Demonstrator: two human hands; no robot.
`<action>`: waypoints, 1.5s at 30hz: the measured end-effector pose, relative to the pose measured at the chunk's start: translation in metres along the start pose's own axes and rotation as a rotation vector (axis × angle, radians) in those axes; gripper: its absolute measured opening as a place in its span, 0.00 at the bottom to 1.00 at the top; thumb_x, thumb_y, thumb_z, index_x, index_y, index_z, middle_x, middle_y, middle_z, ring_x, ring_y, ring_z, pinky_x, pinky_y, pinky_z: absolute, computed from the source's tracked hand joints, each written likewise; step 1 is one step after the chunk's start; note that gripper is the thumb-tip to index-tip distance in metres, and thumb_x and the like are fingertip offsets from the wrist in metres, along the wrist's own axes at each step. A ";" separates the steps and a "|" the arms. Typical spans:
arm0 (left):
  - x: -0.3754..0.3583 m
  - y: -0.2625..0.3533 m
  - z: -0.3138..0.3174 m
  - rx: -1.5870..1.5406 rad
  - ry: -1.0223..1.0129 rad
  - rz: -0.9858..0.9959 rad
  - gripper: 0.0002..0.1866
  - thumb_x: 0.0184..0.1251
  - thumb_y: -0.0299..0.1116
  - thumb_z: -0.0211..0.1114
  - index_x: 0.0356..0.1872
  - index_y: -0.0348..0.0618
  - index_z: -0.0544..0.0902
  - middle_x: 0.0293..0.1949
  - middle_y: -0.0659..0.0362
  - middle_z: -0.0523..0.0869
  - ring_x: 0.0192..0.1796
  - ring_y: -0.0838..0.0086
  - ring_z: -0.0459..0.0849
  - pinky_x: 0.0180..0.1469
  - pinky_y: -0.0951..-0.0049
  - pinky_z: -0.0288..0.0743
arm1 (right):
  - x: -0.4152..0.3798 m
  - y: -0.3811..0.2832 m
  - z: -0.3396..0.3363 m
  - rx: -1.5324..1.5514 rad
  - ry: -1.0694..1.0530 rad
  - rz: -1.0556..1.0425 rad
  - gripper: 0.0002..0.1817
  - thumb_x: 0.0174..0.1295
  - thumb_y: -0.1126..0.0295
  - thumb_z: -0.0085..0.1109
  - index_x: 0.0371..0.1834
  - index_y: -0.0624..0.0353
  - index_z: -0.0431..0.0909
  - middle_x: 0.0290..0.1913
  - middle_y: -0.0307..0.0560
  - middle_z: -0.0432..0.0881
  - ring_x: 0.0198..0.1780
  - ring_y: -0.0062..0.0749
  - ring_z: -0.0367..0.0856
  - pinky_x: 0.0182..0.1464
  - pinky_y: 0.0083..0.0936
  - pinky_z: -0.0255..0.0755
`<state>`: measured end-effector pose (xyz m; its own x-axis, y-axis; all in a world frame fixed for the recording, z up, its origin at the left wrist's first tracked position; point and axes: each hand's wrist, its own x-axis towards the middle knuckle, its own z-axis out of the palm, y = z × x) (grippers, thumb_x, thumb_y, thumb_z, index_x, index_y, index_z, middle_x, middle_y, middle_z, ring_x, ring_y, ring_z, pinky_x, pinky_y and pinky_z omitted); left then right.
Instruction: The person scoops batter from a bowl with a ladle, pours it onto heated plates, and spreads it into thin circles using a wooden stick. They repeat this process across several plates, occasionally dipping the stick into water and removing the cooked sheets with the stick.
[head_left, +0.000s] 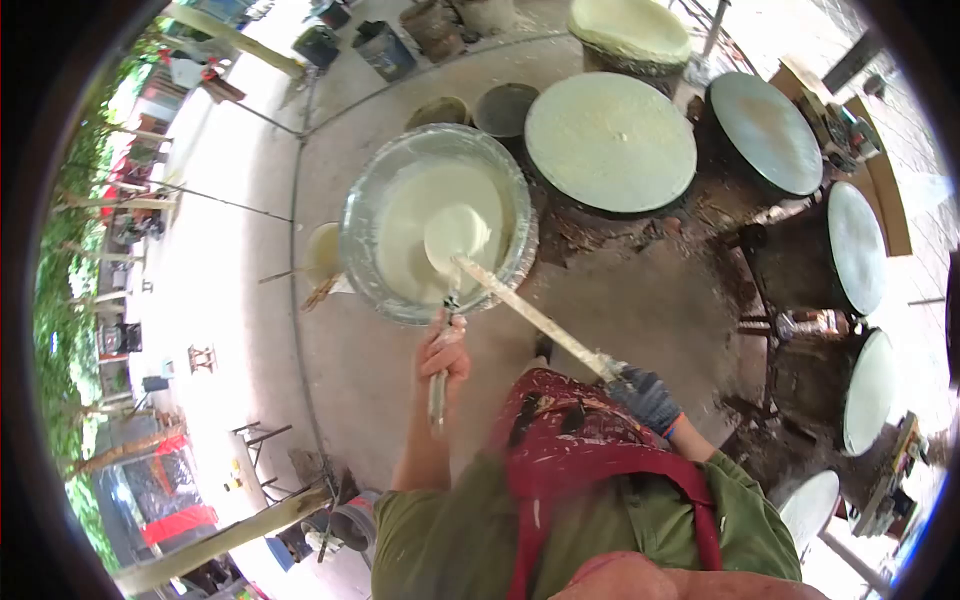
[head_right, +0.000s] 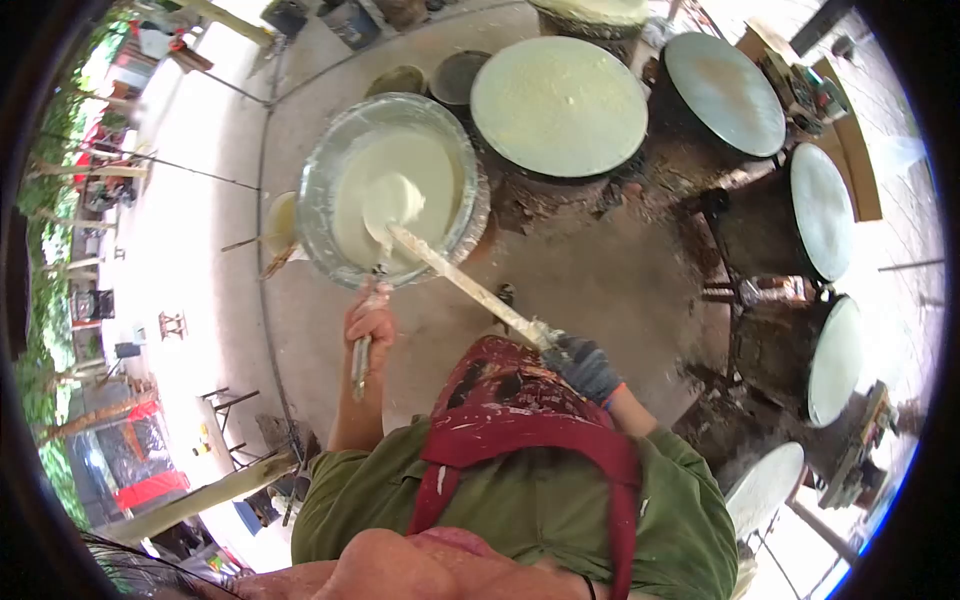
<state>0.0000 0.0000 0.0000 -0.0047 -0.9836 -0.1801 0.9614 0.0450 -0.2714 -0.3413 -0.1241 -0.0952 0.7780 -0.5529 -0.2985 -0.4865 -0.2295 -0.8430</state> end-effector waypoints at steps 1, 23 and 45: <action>0.005 0.000 0.040 0.129 -0.017 0.111 0.17 0.71 0.36 0.52 0.50 0.30 0.69 0.28 0.52 0.76 0.09 0.82 0.60 0.10 0.87 0.62 | 0.020 -0.012 -0.008 -0.023 0.197 -0.228 0.27 0.59 0.60 0.61 0.61 0.56 0.69 0.45 0.50 0.82 0.37 0.40 0.81 0.40 0.32 0.75; 0.337 -0.099 0.095 0.928 0.305 -0.387 0.15 0.74 0.36 0.43 0.41 0.31 0.70 0.15 0.72 0.61 0.08 0.91 0.56 0.14 0.84 0.47 | -0.018 0.117 -0.213 0.757 0.936 0.439 0.13 0.63 0.64 0.56 0.49 0.55 0.77 0.21 0.31 0.73 0.18 0.14 0.65 0.19 0.16 0.60; 0.796 -0.459 -0.085 1.851 0.254 -0.058 0.14 0.67 0.37 0.56 0.34 0.33 0.72 0.20 0.60 0.72 0.18 0.75 0.69 0.20 0.69 0.62 | 0.090 0.328 -0.551 -0.111 0.934 0.686 0.24 0.60 0.52 0.52 0.51 0.60 0.75 0.44 0.65 0.78 0.48 0.56 0.75 0.49 0.42 0.71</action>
<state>-0.4683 -0.7888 -0.0993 0.0878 -0.9228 -0.3750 -0.0016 -0.3766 0.9264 -0.6505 -0.6904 -0.1519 -0.2351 -0.9528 -0.1920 -0.7602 0.3033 -0.5746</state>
